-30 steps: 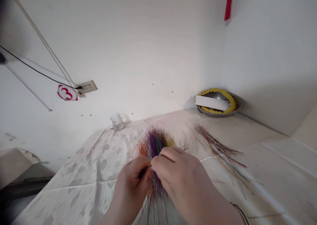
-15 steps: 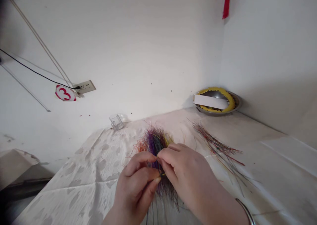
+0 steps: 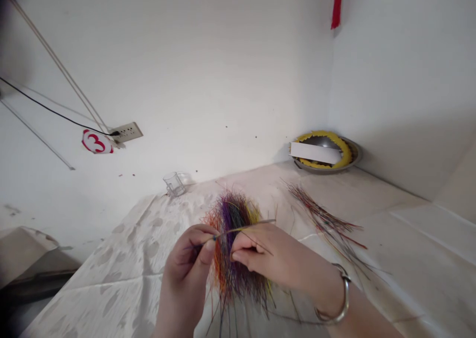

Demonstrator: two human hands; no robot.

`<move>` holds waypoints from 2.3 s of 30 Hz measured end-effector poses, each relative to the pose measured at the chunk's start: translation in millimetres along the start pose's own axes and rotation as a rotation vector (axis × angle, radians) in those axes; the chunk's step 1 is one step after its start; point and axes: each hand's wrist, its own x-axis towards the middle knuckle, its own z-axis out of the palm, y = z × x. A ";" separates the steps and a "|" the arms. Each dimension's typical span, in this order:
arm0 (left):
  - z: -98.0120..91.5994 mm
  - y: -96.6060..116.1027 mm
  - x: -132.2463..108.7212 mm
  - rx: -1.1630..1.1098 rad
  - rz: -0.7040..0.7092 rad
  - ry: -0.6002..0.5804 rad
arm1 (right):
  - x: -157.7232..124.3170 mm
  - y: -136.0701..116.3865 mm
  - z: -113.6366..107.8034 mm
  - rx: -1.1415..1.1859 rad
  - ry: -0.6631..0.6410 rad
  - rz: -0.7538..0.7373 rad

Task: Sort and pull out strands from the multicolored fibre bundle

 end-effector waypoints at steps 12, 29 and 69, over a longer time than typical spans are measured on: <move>-2.4 3.1 3.6 0.205 -0.062 -0.506 | -6.6 -14.4 -3.9 -0.315 0.179 0.147; -2.2 -5.2 6.9 0.427 -0.113 -0.150 | -5.2 -23.1 10.3 -0.238 0.063 0.057; -11.3 0.3 -1.0 -0.151 -0.209 -0.439 | -4.6 -0.9 -6.3 0.041 -0.031 0.028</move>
